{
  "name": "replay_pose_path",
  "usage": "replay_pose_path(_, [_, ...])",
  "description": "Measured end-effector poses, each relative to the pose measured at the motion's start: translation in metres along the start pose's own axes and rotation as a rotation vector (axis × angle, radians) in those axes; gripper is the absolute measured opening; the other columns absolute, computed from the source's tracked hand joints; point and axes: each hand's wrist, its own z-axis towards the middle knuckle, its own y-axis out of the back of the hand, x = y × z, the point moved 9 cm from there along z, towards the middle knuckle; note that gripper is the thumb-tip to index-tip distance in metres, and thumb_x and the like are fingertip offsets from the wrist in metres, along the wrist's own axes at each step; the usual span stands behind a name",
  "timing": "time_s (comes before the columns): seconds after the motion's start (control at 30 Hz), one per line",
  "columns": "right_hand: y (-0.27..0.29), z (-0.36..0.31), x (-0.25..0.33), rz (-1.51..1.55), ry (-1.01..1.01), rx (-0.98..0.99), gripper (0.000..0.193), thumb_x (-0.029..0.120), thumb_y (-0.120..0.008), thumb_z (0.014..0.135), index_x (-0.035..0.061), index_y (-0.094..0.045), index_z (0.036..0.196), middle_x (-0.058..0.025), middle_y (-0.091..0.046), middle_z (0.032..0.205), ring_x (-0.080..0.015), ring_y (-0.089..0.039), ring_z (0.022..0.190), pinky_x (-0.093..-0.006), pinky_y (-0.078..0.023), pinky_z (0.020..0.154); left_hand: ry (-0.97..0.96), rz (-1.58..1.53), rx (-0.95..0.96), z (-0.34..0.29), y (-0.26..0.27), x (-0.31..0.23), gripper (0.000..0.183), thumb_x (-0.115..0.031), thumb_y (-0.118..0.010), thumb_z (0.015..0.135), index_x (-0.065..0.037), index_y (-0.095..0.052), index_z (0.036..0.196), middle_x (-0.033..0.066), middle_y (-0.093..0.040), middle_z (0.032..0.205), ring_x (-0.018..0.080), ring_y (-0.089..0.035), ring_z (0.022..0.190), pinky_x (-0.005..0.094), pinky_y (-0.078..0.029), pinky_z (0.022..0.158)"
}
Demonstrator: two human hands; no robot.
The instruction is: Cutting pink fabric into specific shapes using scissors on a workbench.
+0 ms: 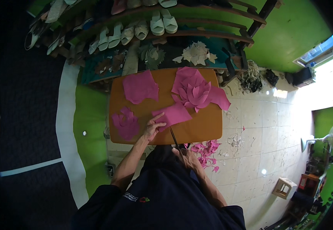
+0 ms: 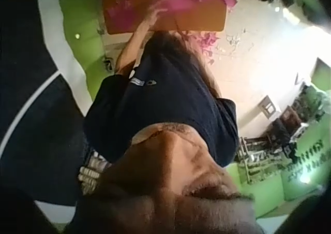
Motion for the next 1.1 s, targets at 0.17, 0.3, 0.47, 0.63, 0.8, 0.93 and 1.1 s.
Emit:
replay_pose_path(0.17, [0.011, -0.019, 0.061, 0.061, 0.229, -0.046, 0.064, 0.060, -0.050, 0.096, -0.0035, -0.058, 0.089, -0.0083, -0.056, 0.068, -0.0174, -0.054, 0.058, -0.0358, -0.045, 0.056, -0.136, 0.122, 0.119, -0.029, -0.066, -0.087, 0.067, 0.008, -0.070, 0.081, -0.009, -0.050, 0.143, 0.0047, -0.068, 0.113, 0.0119, -0.068, 0.092, 0.0222, -0.056, 0.084])
replay_pose_path(0.3, [0.025, -0.029, 0.089, 0.030, 0.341, -0.124, 0.065, 0.059, -0.062, 0.089, -0.0054, -0.058, 0.082, -0.0169, -0.055, 0.063, -0.0289, -0.057, 0.061, -0.0439, -0.043, 0.060, -0.282, 0.231, 0.173, -0.053, -0.096, -0.134, 0.067, 0.009, -0.071, 0.080, -0.008, -0.052, 0.142, 0.0051, -0.064, 0.123, 0.0116, -0.062, 0.106, 0.0261, -0.052, 0.095])
replay_pose_path(0.47, [0.039, -0.049, 0.121, 0.013, 0.436, -0.193, 0.066, 0.060, -0.065, 0.087, -0.0055, -0.057, 0.080, -0.0160, -0.052, 0.061, -0.0297, -0.054, 0.058, -0.0455, -0.042, 0.059, -0.363, 0.351, 0.174, -0.084, -0.133, -0.176, 0.069, 0.010, -0.074, 0.077, -0.007, -0.053, 0.141, 0.0049, -0.061, 0.128, 0.0125, -0.060, 0.112, 0.0281, -0.049, 0.101])
replay_pose_path(0.63, [0.046, -0.057, 0.136, -0.043, 0.512, -0.215, 0.067, 0.060, -0.066, 0.085, -0.0056, -0.057, 0.080, -0.0169, -0.054, 0.062, -0.0336, -0.055, 0.059, -0.0464, -0.043, 0.061, -0.381, 0.412, 0.251, -0.098, -0.155, -0.191, 0.072, 0.010, -0.075, 0.075, -0.006, -0.052, 0.141, 0.0074, -0.054, 0.139, 0.0158, -0.052, 0.125, 0.0314, -0.046, 0.106])
replay_pose_path(0.8, [0.053, -0.069, 0.146, -0.057, 0.561, -0.266, 0.068, 0.062, -0.066, 0.084, -0.0056, -0.057, 0.081, -0.0166, -0.053, 0.062, -0.0323, -0.052, 0.059, -0.0458, -0.043, 0.061, -0.359, 0.444, 0.243, -0.106, -0.167, -0.191, 0.072, 0.010, -0.075, 0.074, -0.004, -0.052, 0.141, 0.0076, -0.051, 0.143, 0.0166, -0.049, 0.128, 0.0325, -0.044, 0.108])
replay_pose_path(0.93, [0.053, -0.069, 0.139, -0.030, 0.530, -0.228, 0.068, 0.062, -0.067, 0.083, -0.0058, -0.058, 0.083, -0.0158, -0.054, 0.063, -0.0303, -0.053, 0.058, -0.0447, -0.043, 0.061, -0.383, 0.427, 0.252, -0.110, -0.171, -0.192, 0.072, 0.005, -0.077, 0.076, -0.004, -0.050, 0.143, 0.0079, -0.057, 0.135, 0.0144, -0.055, 0.121, 0.0306, -0.044, 0.106])
replay_pose_path(1.1, [0.056, -0.076, 0.140, -0.007, 0.556, -0.222, 0.067, 0.061, -0.069, 0.083, -0.0053, -0.058, 0.083, -0.0132, -0.053, 0.061, -0.0249, -0.052, 0.056, -0.0419, -0.042, 0.057, -0.444, 0.489, 0.254, -0.120, -0.176, -0.196, 0.072, 0.004, -0.078, 0.076, -0.005, -0.051, 0.142, 0.0079, -0.056, 0.137, 0.0151, -0.054, 0.123, 0.0314, -0.042, 0.108])
